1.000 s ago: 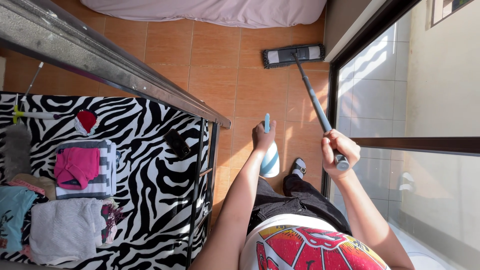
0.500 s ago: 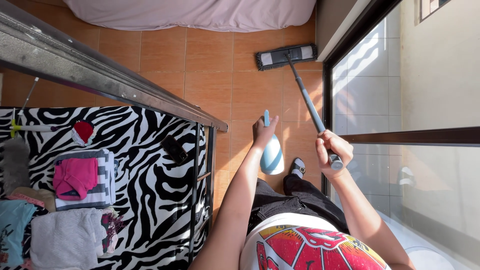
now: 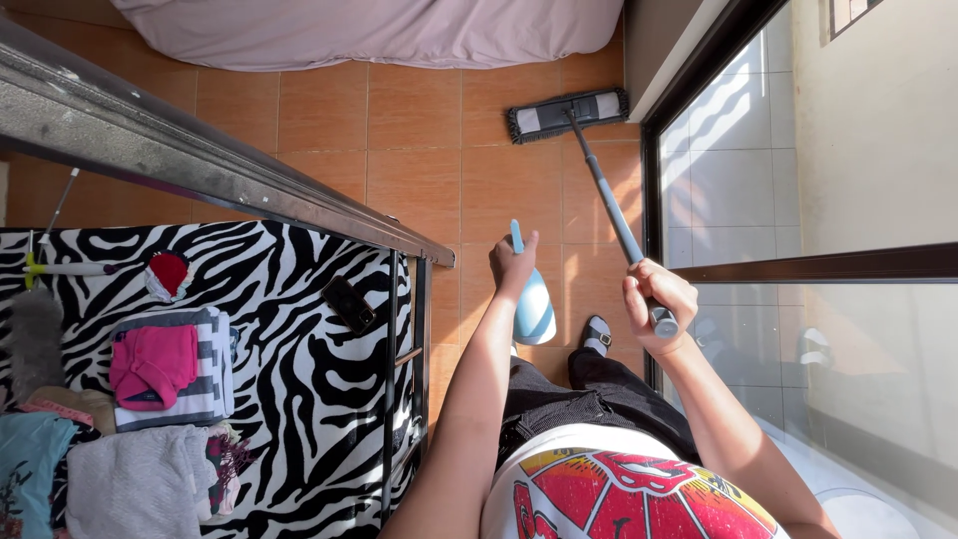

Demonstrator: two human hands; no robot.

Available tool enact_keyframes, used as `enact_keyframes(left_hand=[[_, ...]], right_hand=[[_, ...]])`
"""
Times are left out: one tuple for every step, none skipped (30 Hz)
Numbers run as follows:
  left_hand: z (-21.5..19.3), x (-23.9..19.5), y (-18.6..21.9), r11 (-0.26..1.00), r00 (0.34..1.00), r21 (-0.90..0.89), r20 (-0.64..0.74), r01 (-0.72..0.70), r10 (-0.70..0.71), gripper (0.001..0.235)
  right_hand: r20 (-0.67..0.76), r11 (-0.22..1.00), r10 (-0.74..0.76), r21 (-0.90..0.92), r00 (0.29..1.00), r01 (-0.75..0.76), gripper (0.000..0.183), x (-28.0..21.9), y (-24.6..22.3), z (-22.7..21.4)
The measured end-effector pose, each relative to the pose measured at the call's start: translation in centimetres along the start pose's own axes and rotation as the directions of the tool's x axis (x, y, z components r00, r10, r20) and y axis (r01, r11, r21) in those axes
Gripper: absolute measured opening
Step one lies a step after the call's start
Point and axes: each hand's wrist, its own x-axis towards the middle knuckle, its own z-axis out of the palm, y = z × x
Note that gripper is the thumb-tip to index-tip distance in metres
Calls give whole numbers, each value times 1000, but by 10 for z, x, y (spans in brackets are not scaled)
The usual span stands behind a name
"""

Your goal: The person mops the tiled floor of a bedroom using a spray bottle and a flat mop. They move around the room, cleaning the area between a bunk bed and a single bed, and near a glass door. After mopping, they pick up a dustpan and a duster from the bed and place them in a trash bin.

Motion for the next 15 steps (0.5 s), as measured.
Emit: enact_keyframes(left_hand=[[-1, 0, 0, 1000, 1000, 1, 1, -1, 1, 44], [-3, 0, 0, 998, 999, -46, 8, -47, 48, 44], [-4, 0, 0, 991, 995, -93, 14, -93, 95, 44], [-6, -3, 2, 991, 995, -93, 14, -93, 94, 44], [-9, -6, 4, 991, 996, -100, 18, -89, 92, 43], [-11, -7, 7, 990, 996, -107, 22, -88, 91, 43], [-12, -6, 9, 990, 996, -107, 22, -89, 92, 43], [-13, -6, 10, 995, 999, -97, 21, -35, 37, 43], [-13, -5, 11, 996, 1000, -87, 21, 19, -17, 44], [-11, -2, 10, 996, 1000, -87, 19, 19, -18, 44], [-10, 0, 9, 994, 998, -93, 19, -55, 57, 41], [-8, 2, 6, 987, 992, -98, 20, -126, 129, 39], [-11, 1, 9, 987, 992, -97, 19, -124, 126, 39], [-13, 0, 12, 993, 995, -81, 43, -88, 92, 40], [-15, -1, 16, 997, 996, -63, 67, -52, 56, 41]], right_hand=[[-2, 1000, 1, -1, 1000, -1, 31, 0, 0, 0], [0, 1000, 1, 7, 1000, -1, 31, 1, 0, 0], [1, 1000, 1, 14, 1000, -1, 31, 1, 0, 1], [1, 1000, 2, 14, 1000, -2, 31, 0, 0, 1], [3, 1000, -1, 10, 1000, 1, 31, 0, 0, 1], [4, 1000, -5, 5, 1000, 4, 30, 0, 0, 1], [4, 1000, -6, 5, 1000, 6, 30, 0, 1, 1], [9, 1000, 1, 2, 1000, -1, 31, -1, 0, 1], [15, 1000, 8, -2, 1000, -8, 31, -2, 0, 1], [16, 1000, 7, -1, 1000, -7, 31, -1, 0, 1], [14, 1000, 2, -2, 1000, -2, 31, 0, 1, 1], [13, 1000, -1, -4, 1000, 1, 31, 0, 0, 2], [15, 1000, 0, -3, 1000, 0, 31, -2, 1, 2], [6, 1000, 10, -10, 1000, -10, 30, -3, 3, 1], [-3, 1000, 20, -17, 1000, -20, 30, -4, 4, 0]])
